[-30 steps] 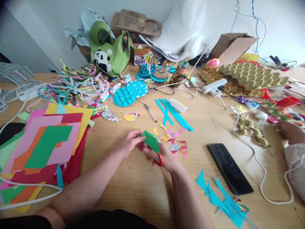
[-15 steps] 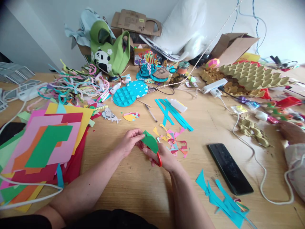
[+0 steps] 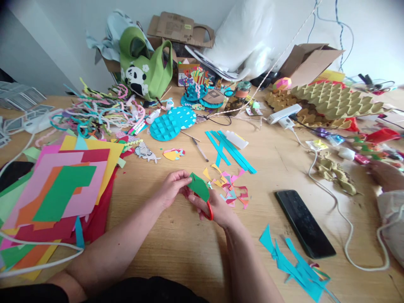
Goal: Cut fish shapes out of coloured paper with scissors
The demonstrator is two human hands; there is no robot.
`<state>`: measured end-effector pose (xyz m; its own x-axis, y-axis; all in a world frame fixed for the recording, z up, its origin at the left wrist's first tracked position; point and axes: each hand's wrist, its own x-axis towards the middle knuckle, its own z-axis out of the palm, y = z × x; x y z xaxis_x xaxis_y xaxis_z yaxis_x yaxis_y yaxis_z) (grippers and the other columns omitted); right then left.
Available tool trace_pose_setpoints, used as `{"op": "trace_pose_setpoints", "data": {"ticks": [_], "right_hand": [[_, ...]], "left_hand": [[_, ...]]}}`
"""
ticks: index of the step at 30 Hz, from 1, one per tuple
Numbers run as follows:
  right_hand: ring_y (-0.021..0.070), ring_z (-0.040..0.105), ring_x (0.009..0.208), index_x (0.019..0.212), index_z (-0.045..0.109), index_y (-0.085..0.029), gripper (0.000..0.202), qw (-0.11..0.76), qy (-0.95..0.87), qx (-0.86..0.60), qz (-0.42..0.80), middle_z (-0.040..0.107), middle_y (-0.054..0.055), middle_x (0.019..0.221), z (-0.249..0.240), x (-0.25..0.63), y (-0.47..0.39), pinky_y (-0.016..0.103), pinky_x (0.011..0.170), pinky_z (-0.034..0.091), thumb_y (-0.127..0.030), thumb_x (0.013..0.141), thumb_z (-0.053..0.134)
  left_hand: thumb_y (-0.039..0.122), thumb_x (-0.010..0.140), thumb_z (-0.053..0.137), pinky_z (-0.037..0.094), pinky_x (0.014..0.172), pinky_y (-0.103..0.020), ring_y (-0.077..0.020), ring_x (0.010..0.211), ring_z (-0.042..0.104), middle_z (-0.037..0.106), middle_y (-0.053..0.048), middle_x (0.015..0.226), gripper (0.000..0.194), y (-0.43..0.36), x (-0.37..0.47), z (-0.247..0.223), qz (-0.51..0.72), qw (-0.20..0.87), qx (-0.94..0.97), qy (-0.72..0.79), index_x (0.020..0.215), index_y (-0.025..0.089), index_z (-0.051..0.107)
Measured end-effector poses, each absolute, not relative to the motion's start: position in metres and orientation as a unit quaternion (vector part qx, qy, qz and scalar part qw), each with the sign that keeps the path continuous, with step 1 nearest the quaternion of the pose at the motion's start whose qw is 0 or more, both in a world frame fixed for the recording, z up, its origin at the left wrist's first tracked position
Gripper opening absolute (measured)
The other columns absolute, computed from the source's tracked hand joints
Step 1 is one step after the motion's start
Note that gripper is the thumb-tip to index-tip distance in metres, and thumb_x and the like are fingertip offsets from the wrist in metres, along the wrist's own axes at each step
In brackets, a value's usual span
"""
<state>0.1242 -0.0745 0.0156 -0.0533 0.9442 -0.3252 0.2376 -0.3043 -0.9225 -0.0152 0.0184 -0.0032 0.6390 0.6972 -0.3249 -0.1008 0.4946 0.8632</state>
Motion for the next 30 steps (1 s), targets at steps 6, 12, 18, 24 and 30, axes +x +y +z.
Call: {"op": "trace_pose_setpoints", "data": {"ticks": [6,12,18,24,30], "right_hand": [[0.0097,0.049,0.039,0.076,0.052,-0.02,0.041,0.335,-0.499,-0.599,0.529,0.052,-0.004,0.048,0.0122,0.1255,-0.0744,0.02,0.039,0.036,-0.058,0.083,0.065],[0.0092,0.048,0.038,0.078,0.054,-0.02,0.039,0.343,-0.491,-0.59,0.541,0.052,-0.005,0.049,0.0101,0.1264,-0.0752,0.019,0.037,0.035,-0.054,0.081,0.07],[0.0099,0.049,0.038,0.075,0.054,-0.02,0.04,0.337,-0.486,-0.595,0.544,0.051,-0.005,0.048,0.0143,0.1265,-0.0735,0.02,0.037,0.035,-0.055,0.079,0.072],[0.0102,0.048,0.038,0.072,0.054,-0.02,0.04,0.333,-0.483,-0.6,0.543,0.052,-0.004,0.047,0.0151,0.1259,-0.0751,0.021,0.037,0.035,-0.055,0.08,0.071],[0.0108,0.051,0.04,0.075,0.055,-0.02,0.04,0.335,-0.473,-0.607,0.544,0.054,-0.003,0.05,0.0157,0.125,-0.0754,0.021,0.038,0.037,-0.055,0.079,0.072]], "left_hand": [[0.034,0.072,0.067,0.046,0.047,-0.022,-0.011,0.046,0.057,0.061,0.0,0.058,0.021,0.0177,-0.0152,-0.0023,0.25,0.794,0.434,0.344,0.072,0.016,0.057],[0.034,0.072,0.067,0.047,0.047,-0.022,-0.0113,0.048,0.058,0.061,0.0,0.058,0.02,0.0175,-0.0152,-0.0025,0.25,0.794,0.431,0.348,0.073,0.016,0.057],[0.034,0.073,0.068,0.047,0.045,-0.021,-0.0105,0.047,0.058,0.061,0.0,0.062,0.021,0.0172,-0.0152,-0.0013,0.253,0.792,0.423,0.36,0.075,0.016,0.057],[0.036,0.073,0.071,0.047,0.046,-0.022,-0.0101,0.047,0.057,0.06,0.001,0.062,0.025,0.0177,-0.0149,-0.002,0.255,0.789,0.424,0.363,0.073,0.016,0.056],[0.035,0.072,0.071,0.047,0.047,-0.022,-0.0106,0.047,0.057,0.06,0.001,0.061,0.024,0.0177,-0.0151,-0.0036,0.255,0.793,0.427,0.352,0.073,0.016,0.056]]}}
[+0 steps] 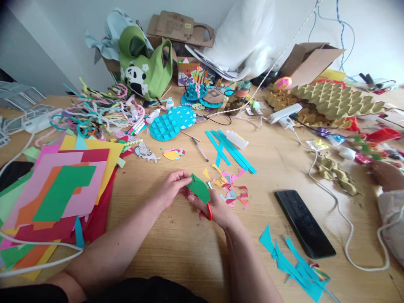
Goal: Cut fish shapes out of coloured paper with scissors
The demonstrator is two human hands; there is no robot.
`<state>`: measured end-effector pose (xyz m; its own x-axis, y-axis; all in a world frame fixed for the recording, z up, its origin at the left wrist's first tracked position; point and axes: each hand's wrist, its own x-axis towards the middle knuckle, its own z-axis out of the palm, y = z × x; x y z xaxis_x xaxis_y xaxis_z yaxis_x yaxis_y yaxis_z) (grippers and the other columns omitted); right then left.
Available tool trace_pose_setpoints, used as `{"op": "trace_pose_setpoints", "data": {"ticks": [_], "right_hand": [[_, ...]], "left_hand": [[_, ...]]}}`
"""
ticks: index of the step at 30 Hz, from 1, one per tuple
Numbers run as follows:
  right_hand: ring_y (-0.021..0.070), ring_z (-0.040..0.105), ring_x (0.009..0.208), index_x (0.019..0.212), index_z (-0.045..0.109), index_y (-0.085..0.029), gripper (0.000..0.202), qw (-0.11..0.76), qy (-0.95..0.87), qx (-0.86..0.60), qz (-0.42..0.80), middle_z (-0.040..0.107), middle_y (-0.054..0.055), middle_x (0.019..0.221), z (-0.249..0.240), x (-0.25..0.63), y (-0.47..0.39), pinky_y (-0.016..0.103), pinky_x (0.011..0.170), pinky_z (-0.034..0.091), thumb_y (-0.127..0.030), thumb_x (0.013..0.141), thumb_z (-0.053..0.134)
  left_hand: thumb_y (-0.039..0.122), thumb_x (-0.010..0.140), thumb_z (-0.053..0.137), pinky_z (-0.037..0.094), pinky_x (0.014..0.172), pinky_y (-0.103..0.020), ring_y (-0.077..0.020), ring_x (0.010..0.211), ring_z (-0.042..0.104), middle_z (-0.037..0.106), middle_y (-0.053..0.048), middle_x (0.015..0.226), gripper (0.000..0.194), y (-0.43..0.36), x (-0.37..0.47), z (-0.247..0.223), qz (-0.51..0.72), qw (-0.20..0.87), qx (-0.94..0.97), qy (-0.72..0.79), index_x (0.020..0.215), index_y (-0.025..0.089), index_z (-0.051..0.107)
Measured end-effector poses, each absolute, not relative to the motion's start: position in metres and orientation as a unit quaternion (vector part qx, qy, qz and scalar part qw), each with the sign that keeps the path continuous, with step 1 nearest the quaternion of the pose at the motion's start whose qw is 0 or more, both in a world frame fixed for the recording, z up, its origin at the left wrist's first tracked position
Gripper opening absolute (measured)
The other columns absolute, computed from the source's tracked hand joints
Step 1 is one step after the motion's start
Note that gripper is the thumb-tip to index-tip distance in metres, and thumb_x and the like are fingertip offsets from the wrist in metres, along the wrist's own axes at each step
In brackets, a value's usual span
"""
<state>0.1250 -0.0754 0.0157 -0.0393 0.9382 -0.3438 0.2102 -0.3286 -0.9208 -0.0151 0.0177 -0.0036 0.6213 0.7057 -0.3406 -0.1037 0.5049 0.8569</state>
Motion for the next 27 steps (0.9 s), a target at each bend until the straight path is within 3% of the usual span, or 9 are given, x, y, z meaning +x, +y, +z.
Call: {"op": "trace_pose_setpoints", "data": {"ticks": [27], "right_hand": [[0.0107,0.049,0.039,0.073,0.052,-0.021,0.042,0.32,-0.471,-0.62,0.541,0.053,-0.004,0.05,0.018,0.1244,-0.0744,0.022,0.038,0.038,-0.055,0.073,0.077]], "left_hand": [[0.029,0.071,0.07,0.047,0.047,-0.022,-0.01,0.047,0.056,0.06,0.002,0.061,0.019,0.0169,-0.0146,0.0001,0.261,0.787,0.42,0.37,0.071,0.015,0.056]]}}
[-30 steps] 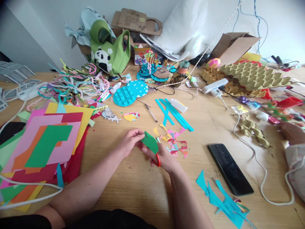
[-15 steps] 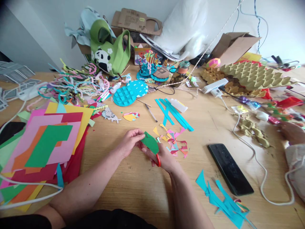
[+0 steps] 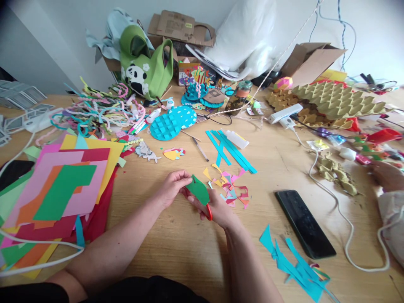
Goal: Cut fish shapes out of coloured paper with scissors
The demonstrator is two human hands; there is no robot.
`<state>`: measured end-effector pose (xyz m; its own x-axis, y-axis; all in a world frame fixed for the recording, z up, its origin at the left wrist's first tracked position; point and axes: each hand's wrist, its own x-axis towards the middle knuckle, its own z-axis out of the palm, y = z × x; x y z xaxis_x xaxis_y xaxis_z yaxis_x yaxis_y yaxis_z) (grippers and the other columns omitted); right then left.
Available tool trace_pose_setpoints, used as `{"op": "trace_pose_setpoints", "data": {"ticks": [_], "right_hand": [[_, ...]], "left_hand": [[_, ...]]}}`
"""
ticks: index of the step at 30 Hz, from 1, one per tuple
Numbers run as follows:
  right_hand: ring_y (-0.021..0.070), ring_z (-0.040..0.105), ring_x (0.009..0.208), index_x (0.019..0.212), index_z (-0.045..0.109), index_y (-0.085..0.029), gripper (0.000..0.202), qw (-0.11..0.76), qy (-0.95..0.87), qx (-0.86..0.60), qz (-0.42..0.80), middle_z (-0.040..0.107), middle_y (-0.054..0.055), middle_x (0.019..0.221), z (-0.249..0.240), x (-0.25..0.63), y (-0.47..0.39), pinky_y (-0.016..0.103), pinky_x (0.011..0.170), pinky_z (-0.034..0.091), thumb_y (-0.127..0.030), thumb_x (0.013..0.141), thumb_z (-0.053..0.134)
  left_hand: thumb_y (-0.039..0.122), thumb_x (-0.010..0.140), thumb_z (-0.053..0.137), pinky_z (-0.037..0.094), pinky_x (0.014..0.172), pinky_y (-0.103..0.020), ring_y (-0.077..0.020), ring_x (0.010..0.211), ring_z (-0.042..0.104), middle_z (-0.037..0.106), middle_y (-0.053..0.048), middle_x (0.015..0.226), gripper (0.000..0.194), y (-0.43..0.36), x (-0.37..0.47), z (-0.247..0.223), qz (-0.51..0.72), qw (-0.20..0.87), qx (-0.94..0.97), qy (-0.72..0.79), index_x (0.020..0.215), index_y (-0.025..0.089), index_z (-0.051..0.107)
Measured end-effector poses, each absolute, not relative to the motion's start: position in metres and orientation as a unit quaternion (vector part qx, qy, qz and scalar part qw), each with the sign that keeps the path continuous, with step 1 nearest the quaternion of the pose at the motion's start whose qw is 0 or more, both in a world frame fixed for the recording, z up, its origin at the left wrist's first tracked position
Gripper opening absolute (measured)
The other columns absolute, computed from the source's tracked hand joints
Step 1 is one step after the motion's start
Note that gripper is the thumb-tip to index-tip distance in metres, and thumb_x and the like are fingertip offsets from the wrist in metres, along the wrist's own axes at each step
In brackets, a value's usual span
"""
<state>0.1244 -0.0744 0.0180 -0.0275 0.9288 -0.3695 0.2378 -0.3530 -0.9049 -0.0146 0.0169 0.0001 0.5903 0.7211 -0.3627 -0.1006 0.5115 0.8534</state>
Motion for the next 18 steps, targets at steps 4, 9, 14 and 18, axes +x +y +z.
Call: {"op": "trace_pose_setpoints", "data": {"ticks": [4,9,14,18], "right_hand": [[0.0108,0.049,0.039,0.072,0.052,-0.021,0.042,0.317,-0.478,-0.621,0.535,0.053,-0.004,0.049,0.0168,0.1241,-0.0745,0.022,0.038,0.038,-0.056,0.075,0.075],[0.0101,0.048,0.038,0.064,0.052,-0.021,0.042,0.317,-0.504,-0.608,0.525,0.052,-0.004,0.046,0.016,0.1254,-0.0748,0.022,0.038,0.037,-0.054,0.078,0.074],[0.0102,0.047,0.037,0.061,0.052,-0.02,0.042,0.313,-0.512,-0.605,0.524,0.051,-0.004,0.044,0.0168,0.1259,-0.0745,0.022,0.038,0.035,-0.052,0.079,0.074],[0.0106,0.047,0.037,0.064,0.052,-0.021,0.04,0.319,-0.502,-0.608,0.526,0.051,-0.004,0.046,0.0169,0.1253,-0.0738,0.022,0.037,0.035,-0.051,0.076,0.076]], "left_hand": [[0.029,0.072,0.071,0.046,0.048,-0.021,-0.0094,0.048,0.056,0.059,0.002,0.06,0.021,0.0169,-0.0147,0.0022,0.26,0.787,0.421,0.367,0.068,0.015,0.056],[0.03,0.071,0.071,0.047,0.047,-0.022,-0.0096,0.047,0.056,0.06,0.002,0.06,0.021,0.0173,-0.0149,0.0027,0.259,0.787,0.421,0.369,0.068,0.016,0.056],[0.027,0.072,0.069,0.048,0.047,-0.022,-0.0103,0.047,0.057,0.06,0.001,0.061,0.017,0.0175,-0.0147,0.002,0.258,0.789,0.42,0.368,0.069,0.015,0.056],[0.024,0.074,0.066,0.047,0.047,-0.022,-0.0102,0.046,0.057,0.061,0.001,0.06,0.013,0.0169,-0.0143,0.002,0.258,0.79,0.415,0.371,0.071,0.015,0.056]]}}
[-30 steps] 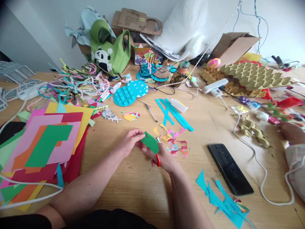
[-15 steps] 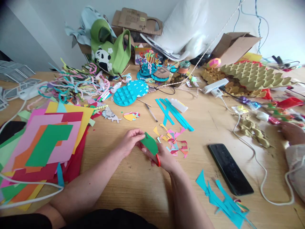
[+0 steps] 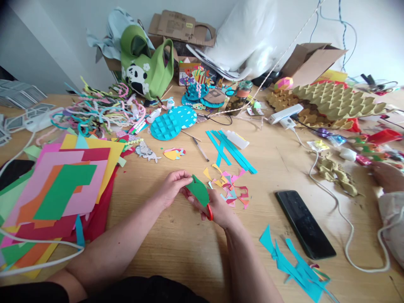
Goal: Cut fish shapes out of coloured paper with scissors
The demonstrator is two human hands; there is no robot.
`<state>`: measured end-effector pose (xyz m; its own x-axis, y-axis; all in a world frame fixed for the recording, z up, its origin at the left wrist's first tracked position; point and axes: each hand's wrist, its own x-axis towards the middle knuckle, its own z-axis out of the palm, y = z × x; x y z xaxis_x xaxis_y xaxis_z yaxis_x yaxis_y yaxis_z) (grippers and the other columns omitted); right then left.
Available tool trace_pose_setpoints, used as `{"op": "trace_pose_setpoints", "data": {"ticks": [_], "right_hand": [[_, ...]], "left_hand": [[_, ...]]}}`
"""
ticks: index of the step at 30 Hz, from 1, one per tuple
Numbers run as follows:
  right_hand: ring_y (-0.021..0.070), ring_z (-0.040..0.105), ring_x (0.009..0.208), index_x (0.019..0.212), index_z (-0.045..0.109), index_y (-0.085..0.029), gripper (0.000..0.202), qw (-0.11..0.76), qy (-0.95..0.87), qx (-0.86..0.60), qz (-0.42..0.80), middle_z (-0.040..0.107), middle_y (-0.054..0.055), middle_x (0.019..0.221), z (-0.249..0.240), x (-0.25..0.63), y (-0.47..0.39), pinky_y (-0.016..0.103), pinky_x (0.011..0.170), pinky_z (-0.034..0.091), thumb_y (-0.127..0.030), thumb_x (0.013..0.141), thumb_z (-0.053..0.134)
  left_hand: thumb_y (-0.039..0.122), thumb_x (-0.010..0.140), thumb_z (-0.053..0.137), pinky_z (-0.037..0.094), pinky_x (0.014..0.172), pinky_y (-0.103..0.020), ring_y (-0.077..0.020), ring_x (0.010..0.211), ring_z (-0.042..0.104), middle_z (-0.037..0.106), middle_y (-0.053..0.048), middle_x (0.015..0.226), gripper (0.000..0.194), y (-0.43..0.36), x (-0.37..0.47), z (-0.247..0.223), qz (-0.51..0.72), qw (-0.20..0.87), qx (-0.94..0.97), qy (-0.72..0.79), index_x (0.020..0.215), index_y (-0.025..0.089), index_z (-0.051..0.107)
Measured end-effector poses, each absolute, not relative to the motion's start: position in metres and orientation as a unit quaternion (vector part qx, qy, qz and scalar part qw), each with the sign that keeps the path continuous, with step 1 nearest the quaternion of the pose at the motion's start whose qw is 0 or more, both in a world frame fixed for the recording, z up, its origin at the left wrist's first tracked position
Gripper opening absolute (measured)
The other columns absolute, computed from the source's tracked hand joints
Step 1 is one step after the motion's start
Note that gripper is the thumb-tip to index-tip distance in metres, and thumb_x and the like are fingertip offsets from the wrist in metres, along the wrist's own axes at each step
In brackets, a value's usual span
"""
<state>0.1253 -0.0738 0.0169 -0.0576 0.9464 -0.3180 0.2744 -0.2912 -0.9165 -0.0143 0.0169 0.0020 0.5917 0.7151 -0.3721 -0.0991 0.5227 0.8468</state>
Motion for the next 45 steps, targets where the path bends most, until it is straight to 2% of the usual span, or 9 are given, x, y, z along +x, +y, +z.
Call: {"op": "trace_pose_setpoints", "data": {"ticks": [13,24,33,37,45], "right_hand": [[0.0084,0.046,0.035,0.06,0.051,-0.019,0.045,0.319,-0.488,-0.606,0.541,0.051,-0.004,0.044,0.018,0.125,-0.073,0.02,0.037,0.032,-0.053,0.074,0.076],[0.0075,0.043,0.034,0.058,0.052,-0.019,0.042,0.336,-0.486,-0.6,0.539,0.049,-0.005,0.043,0.024,0.121,-0.072,0.019,0.034,0.033,-0.048,0.07,0.079],[0.0088,0.043,0.034,0.059,0.053,-0.02,0.035,0.363,-0.469,-0.602,0.534,0.051,-0.005,0.042,0.023,0.121,-0.073,0.02,0.033,0.036,-0.04,0.07,0.08],[0.0095,0.044,0.035,0.06,0.055,-0.02,0.032,0.379,-0.476,-0.599,0.52,0.051,-0.005,0.041,0.021,0.122,-0.073,0.02,0.033,0.035,-0.038,0.072,0.079],[0.0089,0.041,0.037,0.059,0.054,-0.019,0.034,0.373,-0.441,-0.614,0.538,0.049,-0.005,0.043,0.027,0.119,-0.069,0.021,0.034,0.034,-0.041,0.067,0.08]], "left_hand": [[0.025,0.07,0.069,0.047,0.047,-0.021,-0.0093,0.048,0.056,0.06,0.001,0.061,0.016,0.017,-0.014,0.002,0.265,0.79,0.415,0.367,0.069,0.015,0.056],[0.026,0.069,0.069,0.047,0.047,-0.021,-0.0101,0.046,0.057,0.061,0.001,0.06,0.017,0.018,-0.014,0.002,0.261,0.794,0.408,0.367,0.069,0.015,0.057],[0.038,0.066,0.073,0.047,0.047,-0.023,-0.0116,0.048,0.058,0.062,0.0,0.063,0.028,0.017,-0.015,0.001,0.235,0.801,0.416,0.36,0.074,0.015,0.059],[0.042,0.062,0.076,0.043,0.044,-0.021,-0.0116,0.049,0.058,0.064,-0.002,0.062,0.034,0.019,-0.018,0.002,0.173,0.818,0.436,0.333,0.076,0.014,0.061],[0.032,0.061,0.073,0.033,0.04,-0.019,-0.0133,0.053,0.062,0.066,-0.004,0.062,0.025,0.021,-0.019,0.001,0.172,0.827,0.427,0.322,0.076,0.015,0.062]]}}
